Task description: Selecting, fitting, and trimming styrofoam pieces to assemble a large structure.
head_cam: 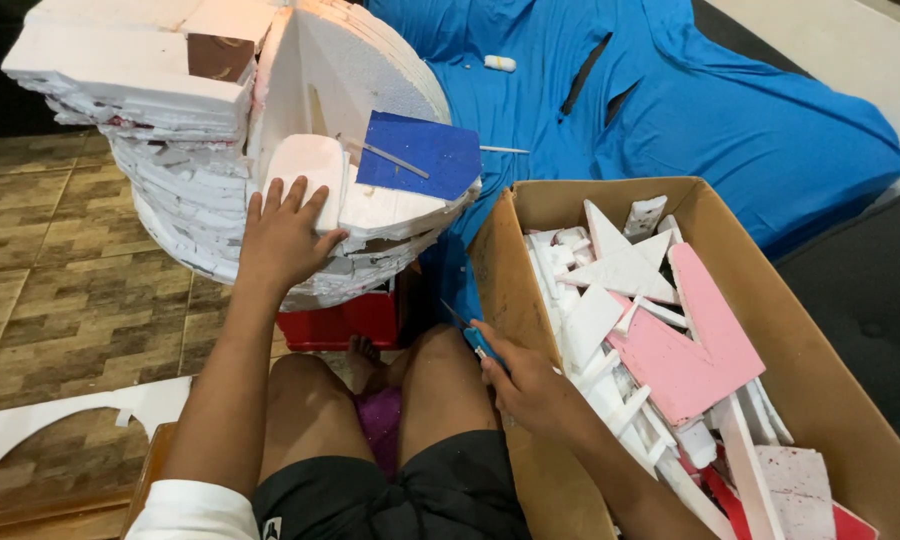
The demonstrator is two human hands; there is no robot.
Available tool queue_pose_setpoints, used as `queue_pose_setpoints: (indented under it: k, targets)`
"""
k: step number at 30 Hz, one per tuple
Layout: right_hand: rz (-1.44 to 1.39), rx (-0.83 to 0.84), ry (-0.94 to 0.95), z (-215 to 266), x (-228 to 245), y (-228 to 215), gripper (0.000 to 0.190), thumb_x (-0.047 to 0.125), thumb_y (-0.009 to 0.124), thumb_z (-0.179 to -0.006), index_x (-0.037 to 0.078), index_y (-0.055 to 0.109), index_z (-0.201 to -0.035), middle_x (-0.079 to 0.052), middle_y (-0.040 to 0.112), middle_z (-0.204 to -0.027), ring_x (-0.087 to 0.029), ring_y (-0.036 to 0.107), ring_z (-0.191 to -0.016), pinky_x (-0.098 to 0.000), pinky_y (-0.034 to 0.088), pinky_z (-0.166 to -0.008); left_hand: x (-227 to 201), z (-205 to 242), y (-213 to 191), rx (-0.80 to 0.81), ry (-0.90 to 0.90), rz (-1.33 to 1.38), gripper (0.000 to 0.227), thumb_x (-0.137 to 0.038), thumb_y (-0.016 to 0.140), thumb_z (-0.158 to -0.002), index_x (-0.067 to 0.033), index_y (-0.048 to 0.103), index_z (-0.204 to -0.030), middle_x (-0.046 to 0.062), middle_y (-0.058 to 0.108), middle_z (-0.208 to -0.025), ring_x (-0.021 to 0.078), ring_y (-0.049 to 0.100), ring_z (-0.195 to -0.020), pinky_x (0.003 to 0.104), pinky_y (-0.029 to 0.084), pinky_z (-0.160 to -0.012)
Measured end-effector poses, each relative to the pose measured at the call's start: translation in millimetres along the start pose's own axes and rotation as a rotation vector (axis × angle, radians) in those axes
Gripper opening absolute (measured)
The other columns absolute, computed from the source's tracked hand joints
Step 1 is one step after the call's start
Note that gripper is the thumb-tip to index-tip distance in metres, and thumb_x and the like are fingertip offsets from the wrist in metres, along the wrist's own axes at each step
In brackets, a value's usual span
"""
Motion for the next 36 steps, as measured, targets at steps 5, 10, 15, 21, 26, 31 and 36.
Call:
queue_pose_setpoints:
  k: [5,10,15,21,26,31,36]
  targets:
    - [0.037,0.019,0.03,3,8,0,0.053,0.018,0.04,-0.104,0.004,0.038,-0.155,-0.018,0.074,-0.093,-0.024,0.076,-0.07,-0.0351,0.062,-0.058,2,0,1,-0.028,0.008,-0.019,0.071,-0.06,0.055,-0.097,-0.0192,0.052,-0.155,0.017,0.046,-0.16,0.0416,0.034,-0.151,0.058,0.021,-0.122]
    - [0.061,0.002,0.039,3,4,3,0.052,0.02,0.043,-0.102,0.011,0.043,-0.153,-0.01,0.073,-0.088,-0.02,0.071,-0.066,-0.0336,0.056,-0.059,7,-6,10,-0.068,0.013,-0.053,0.074,-0.067,0.051,-0.095,-0.0208,0.052,-0.152,0.016,0.044,-0.161,0.0379,0.033,-0.151,0.054,0.023,-0.121]
    - [0.097,-0.004,0.078,1,0,4,0.054,0.024,0.045,-0.1,0.022,0.045,-0.154,0.0,0.072,-0.086,-0.014,0.068,-0.063,-0.0299,0.052,-0.061,3,0,22,-0.16,0.006,-0.119,0.08,-0.073,0.04,-0.097,-0.0171,0.049,-0.153,0.018,0.041,-0.162,0.0371,0.028,-0.152,0.05,0.019,-0.122]
    - [0.114,-0.032,0.1,2,-2,4,0.054,0.025,0.047,-0.099,0.024,0.047,-0.153,0.0,0.076,-0.091,-0.016,0.068,-0.069,-0.0299,0.052,-0.063,-21,32,15,-0.553,0.028,-0.111,0.058,-0.043,0.068,-0.095,-0.0024,0.066,-0.136,0.022,0.061,-0.144,0.0411,0.05,-0.138,0.049,0.034,-0.116]
    - [0.128,-0.048,0.051,-2,-12,5,0.054,0.025,0.048,-0.099,0.024,0.047,-0.153,-0.001,0.077,-0.089,-0.017,0.07,-0.075,-0.0299,0.052,-0.067,-13,25,13,-0.449,-0.021,-0.03,0.057,-0.044,0.061,-0.099,-0.0045,0.062,-0.14,0.02,0.056,-0.149,0.0384,0.043,-0.145,0.049,0.026,-0.12]
    - [0.131,-0.04,0.07,1,-11,6,0.055,0.023,0.05,-0.098,0.025,0.046,-0.153,-0.001,0.076,-0.084,-0.016,0.066,-0.068,-0.0304,0.051,-0.064,-2,24,4,-0.403,0.01,-0.006,0.06,-0.05,0.061,-0.097,-0.0058,0.064,-0.138,0.021,0.057,-0.148,0.0377,0.047,-0.142,0.049,0.033,-0.116]
    - [0.071,0.01,0.178,-1,-12,6,0.055,0.023,0.048,-0.098,0.027,0.046,-0.154,0.001,0.071,-0.08,-0.012,0.066,-0.058,-0.0281,0.052,-0.059,0,28,0,-0.456,0.034,0.019,0.06,-0.051,0.065,-0.095,-0.0073,0.067,-0.135,0.021,0.06,-0.145,0.036,0.051,-0.138,0.047,0.037,-0.114]
Point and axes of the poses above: each hand's wrist, its own z-axis away from the middle knuckle, its own y-axis out of the palm, x = y × z, the point moved 6 cm from there along -z, towards the middle knuckle
